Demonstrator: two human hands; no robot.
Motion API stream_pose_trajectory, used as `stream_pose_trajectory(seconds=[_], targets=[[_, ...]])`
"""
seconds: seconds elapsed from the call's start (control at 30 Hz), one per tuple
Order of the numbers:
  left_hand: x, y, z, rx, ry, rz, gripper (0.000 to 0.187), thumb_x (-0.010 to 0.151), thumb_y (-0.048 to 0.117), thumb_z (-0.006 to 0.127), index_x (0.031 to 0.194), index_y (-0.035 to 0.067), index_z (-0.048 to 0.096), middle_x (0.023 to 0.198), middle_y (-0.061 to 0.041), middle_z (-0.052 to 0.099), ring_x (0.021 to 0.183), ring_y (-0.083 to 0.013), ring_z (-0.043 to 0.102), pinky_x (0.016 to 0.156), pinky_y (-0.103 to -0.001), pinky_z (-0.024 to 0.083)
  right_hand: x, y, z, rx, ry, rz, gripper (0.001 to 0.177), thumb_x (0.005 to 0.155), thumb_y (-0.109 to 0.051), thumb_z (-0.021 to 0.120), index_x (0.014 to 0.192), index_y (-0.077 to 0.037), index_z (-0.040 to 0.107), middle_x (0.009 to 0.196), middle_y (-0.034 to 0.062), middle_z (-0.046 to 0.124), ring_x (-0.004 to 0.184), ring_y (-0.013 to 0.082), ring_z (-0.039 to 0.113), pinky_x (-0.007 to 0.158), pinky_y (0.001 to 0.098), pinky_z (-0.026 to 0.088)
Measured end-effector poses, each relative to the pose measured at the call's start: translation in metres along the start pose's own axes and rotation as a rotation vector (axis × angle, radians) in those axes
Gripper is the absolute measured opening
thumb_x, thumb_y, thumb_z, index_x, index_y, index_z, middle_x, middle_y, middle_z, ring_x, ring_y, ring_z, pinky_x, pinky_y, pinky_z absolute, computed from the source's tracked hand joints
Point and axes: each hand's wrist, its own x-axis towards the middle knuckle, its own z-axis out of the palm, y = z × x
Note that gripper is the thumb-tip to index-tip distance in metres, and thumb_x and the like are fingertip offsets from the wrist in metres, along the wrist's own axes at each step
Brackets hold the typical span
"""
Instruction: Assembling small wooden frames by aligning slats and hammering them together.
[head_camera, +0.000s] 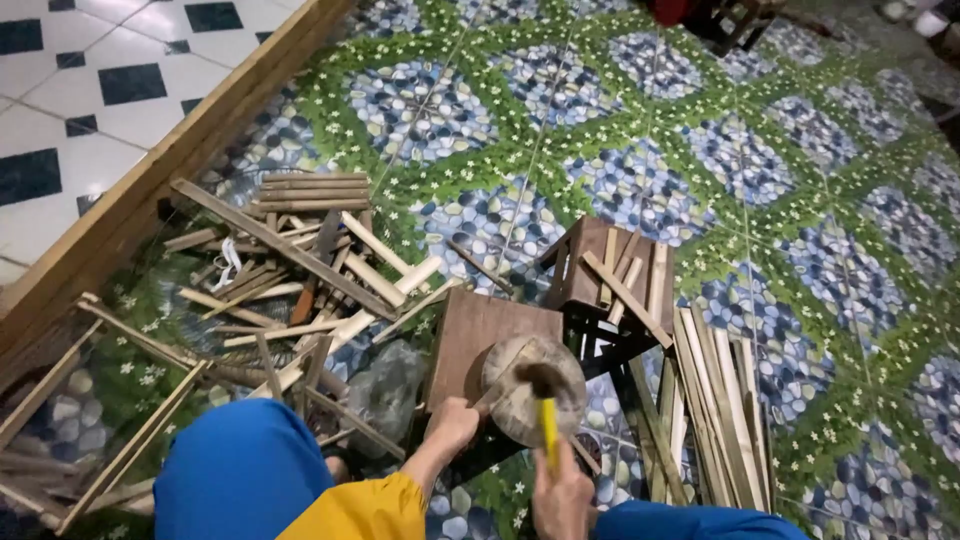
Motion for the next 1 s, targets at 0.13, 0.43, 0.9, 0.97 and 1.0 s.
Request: stream_pose_trajectory(seconds=[0.13, 0.43, 0.9, 0.97, 1.0], targets=[[-0.022, 0.008, -0.013, -0.195, -0.114, -0.077, 0.049, 0.098, 0.048, 0.061, 0.077, 0.005, 0.067, 0.066, -0.006, 0.063, 0.049, -0.0172, 0.051, 0.045, -0.030, 0.039, 0.029, -0.054, -0.035, -0.008, -0.214, 0.290, 0.064, 0.099, -0.018, 0.056, 0.160, -0.015, 0.036, 0.105, 0.0165, 0.074, 0.078, 0.0268, 0.075, 0.064, 0.0399, 0.066], [-0.022, 0.022, -0.044, -0.313, -0.040, -0.191, 0.048, 0.092, 0.048, 0.068, 0.067, 0.007, 0.063, 0.059, -0.005, 0.056, 0.041, -0.0165, 0.041, 0.039, -0.030, 0.030, 0.063, -0.008, 0.055, -0.112, -0.033, 0.034, 0.070, 0.094, -0.021, 0.061, 0.160, -0.027, 0.037, 0.102, 0.0151, 0.047, 0.073, 0.0346, 0.060, 0.062, 0.0490, 0.054], [-0.094, 0.067, -0.171, 0.254, -0.438, 0.285, 0.030, 0.100, 0.025, 0.064, 0.082, 0.002, 0.073, 0.060, -0.005, 0.066, 0.040, -0.0125, 0.047, 0.038, -0.027, 0.036, 0.086, -0.150, -0.061, -0.201, -0.062, -1.107, 0.025, 0.084, -0.024, 0.070, 0.104, -0.009, 0.064, 0.088, 0.0083, 0.063, 0.082, 0.0261, 0.062, 0.086, 0.0399, 0.048], [-0.070, 0.058, -0.190, -0.085, -0.341, 0.232, 0.022, 0.096, 0.018, 0.062, 0.082, 0.003, 0.068, 0.064, -0.007, 0.064, 0.042, -0.0135, 0.048, 0.036, -0.027, 0.034, 0.079, -0.134, -0.068, -0.150, -0.362, -0.738, 0.026, 0.086, -0.022, 0.069, 0.111, -0.020, 0.066, 0.091, 0.0030, 0.072, 0.083, 0.0228, 0.069, 0.080, 0.0382, 0.053], [-0.058, 0.052, -0.198, -0.418, -0.240, 0.176, 0.013, 0.093, 0.011, 0.059, 0.083, 0.004, 0.063, 0.068, -0.009, 0.062, 0.045, -0.0145, 0.049, 0.034, -0.027, 0.033, 0.075, -0.124, -0.071, -0.102, -0.636, -0.348, 0.033, 0.087, -0.021, 0.068, 0.119, -0.030, 0.067, 0.094, -0.0023, 0.081, 0.084, 0.0194, 0.076, 0.074, 0.0365, 0.059]])
